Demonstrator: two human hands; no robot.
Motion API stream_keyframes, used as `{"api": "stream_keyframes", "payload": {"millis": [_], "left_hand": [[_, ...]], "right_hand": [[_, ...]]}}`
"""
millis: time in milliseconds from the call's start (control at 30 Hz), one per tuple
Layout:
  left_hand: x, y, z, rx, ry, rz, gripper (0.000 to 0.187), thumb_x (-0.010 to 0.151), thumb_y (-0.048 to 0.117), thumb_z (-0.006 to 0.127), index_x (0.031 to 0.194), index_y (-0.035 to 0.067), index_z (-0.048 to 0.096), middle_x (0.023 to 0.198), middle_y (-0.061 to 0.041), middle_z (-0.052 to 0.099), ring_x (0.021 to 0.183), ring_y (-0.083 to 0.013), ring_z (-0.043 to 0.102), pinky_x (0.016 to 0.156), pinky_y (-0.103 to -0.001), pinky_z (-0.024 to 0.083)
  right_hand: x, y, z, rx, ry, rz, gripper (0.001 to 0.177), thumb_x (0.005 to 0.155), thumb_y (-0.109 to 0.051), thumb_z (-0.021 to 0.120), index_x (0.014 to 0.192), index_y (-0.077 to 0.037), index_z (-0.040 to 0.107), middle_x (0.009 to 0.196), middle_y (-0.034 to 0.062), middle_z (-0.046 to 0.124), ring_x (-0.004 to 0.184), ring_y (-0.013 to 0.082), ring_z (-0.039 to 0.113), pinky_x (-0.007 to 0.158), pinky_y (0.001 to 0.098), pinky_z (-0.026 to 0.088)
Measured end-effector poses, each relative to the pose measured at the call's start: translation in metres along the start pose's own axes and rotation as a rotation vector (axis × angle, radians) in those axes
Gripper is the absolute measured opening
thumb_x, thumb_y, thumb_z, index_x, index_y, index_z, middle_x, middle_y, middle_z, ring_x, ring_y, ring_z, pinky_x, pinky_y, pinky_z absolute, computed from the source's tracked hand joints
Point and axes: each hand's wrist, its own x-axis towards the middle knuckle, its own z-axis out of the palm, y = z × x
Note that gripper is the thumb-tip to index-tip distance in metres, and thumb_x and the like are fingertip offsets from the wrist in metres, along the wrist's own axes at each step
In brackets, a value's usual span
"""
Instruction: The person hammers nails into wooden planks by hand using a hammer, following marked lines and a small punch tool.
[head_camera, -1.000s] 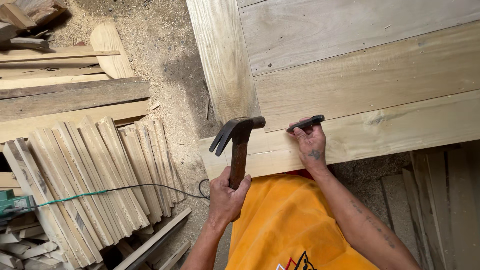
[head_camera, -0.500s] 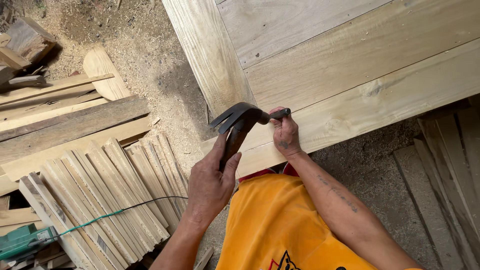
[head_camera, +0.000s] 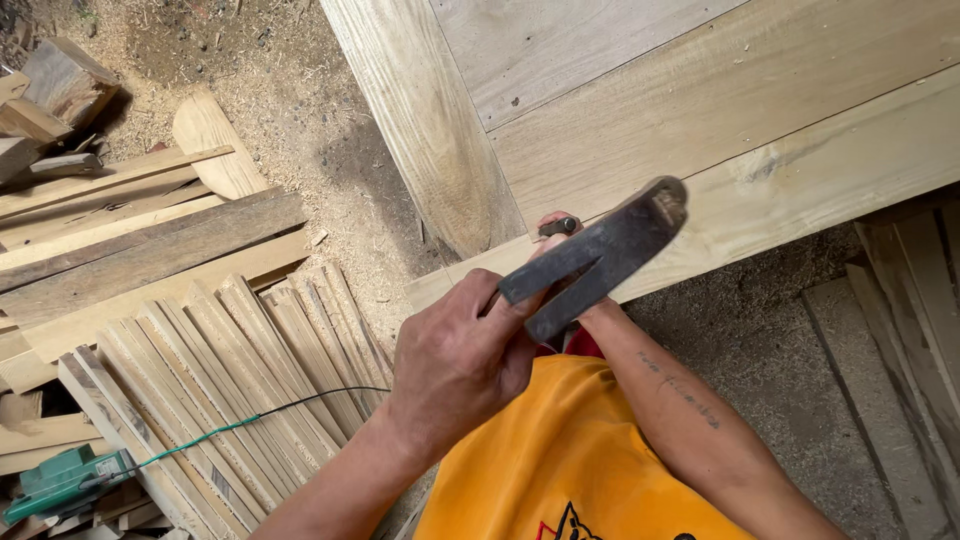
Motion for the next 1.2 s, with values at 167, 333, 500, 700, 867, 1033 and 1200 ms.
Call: {"api": "stream_keyframes", "payload": {"millis": [167,333,500,700,867,1033,1200], "left_hand": [[0.024,-0.018,0.02,0.195,-0.38,-0.177,0.06,0.101,0.024,0.06,0.158,0.031,0.043,0.07,-0.005,0.057,0.048,-0.0151,0.049,0.035,-0.031,0.044],[-0.015,0.01,-0.005,-0.119,0.123,0.123,0.046,0.121,0.021,0.049,0.163,0.032,0.035,0.09,-0.001,0.058,0.067,-0.0107,0.056,0.057,-0.029,0.048],[0.018,-0.026,0.018,0.199,-0.362,-0.126,0.057,0.104,0.024,0.06,0.158,0.028,0.04,0.075,-0.006,0.057,0.047,-0.0151,0.05,0.037,-0.032,0.043],[-0.014,-0.001,0.001,-0.109,0.1,0.098,0.055,0.114,0.023,0.055,0.164,0.027,0.032,0.086,-0.004,0.06,0.067,-0.0142,0.057,0.052,-0.029,0.048],[-0.023,-0.038,0.045,0.184,-0.282,-0.235,0.056,0.103,0.025,0.061,0.155,0.02,0.041,0.072,-0.01,0.063,0.049,-0.0215,0.06,0.042,-0.037,0.05],[-0.075,-0.054,0.073,-0.185,-0.182,-0.808,0.059,0.095,0.031,0.065,0.147,0.009,0.046,0.07,-0.014,0.072,0.055,-0.0255,0.07,0.057,-0.04,0.055],[-0.084,-0.065,0.069,-0.282,-0.095,-1.052,0.046,0.097,0.034,0.065,0.136,0.011,0.059,0.068,-0.013,0.074,0.057,-0.0245,0.071,0.058,-0.039,0.053]], "right_hand": [[-0.007,-0.035,-0.008,-0.567,-0.048,-0.26,0.013,0.11,-0.004,0.053,0.121,-0.005,0.06,0.111,0.0063,0.066,0.106,0.0241,0.064,0.093,0.0338,0.053],[-0.034,-0.05,0.001,-0.282,-0.086,-0.377,0.023,0.093,0.001,0.06,0.116,0.0,0.06,0.106,0.0139,0.061,0.098,0.0303,0.061,0.089,0.0402,0.052],[-0.018,-0.033,-0.003,-0.508,-0.029,-0.487,0.031,0.096,0.005,0.046,0.122,-0.002,0.061,0.114,0.0097,0.065,0.106,0.0263,0.065,0.092,0.0363,0.056],[-0.003,-0.03,-0.001,-0.189,0.0,-0.182,0.029,0.11,-0.004,0.039,0.124,-0.001,0.064,0.114,0.0157,0.065,0.105,0.0321,0.062,0.095,0.0355,0.054],[-0.01,-0.057,0.002,-0.621,-0.02,-0.624,0.023,0.094,-0.002,0.059,0.117,-0.001,0.058,0.113,0.0157,0.065,0.105,0.0337,0.066,0.092,0.0382,0.056],[-0.022,-0.07,-0.003,-0.39,-0.018,-0.587,0.015,0.106,-0.002,0.054,0.12,-0.001,0.054,0.119,0.0151,0.067,0.108,0.0276,0.069,0.091,0.0325,0.058],[0.034,-0.081,0.02,-0.213,0.07,-0.279,0.009,0.108,-0.009,0.06,0.115,-0.003,0.063,0.108,0.0121,0.068,0.097,0.0221,0.065,0.088,0.0323,0.054]]}}
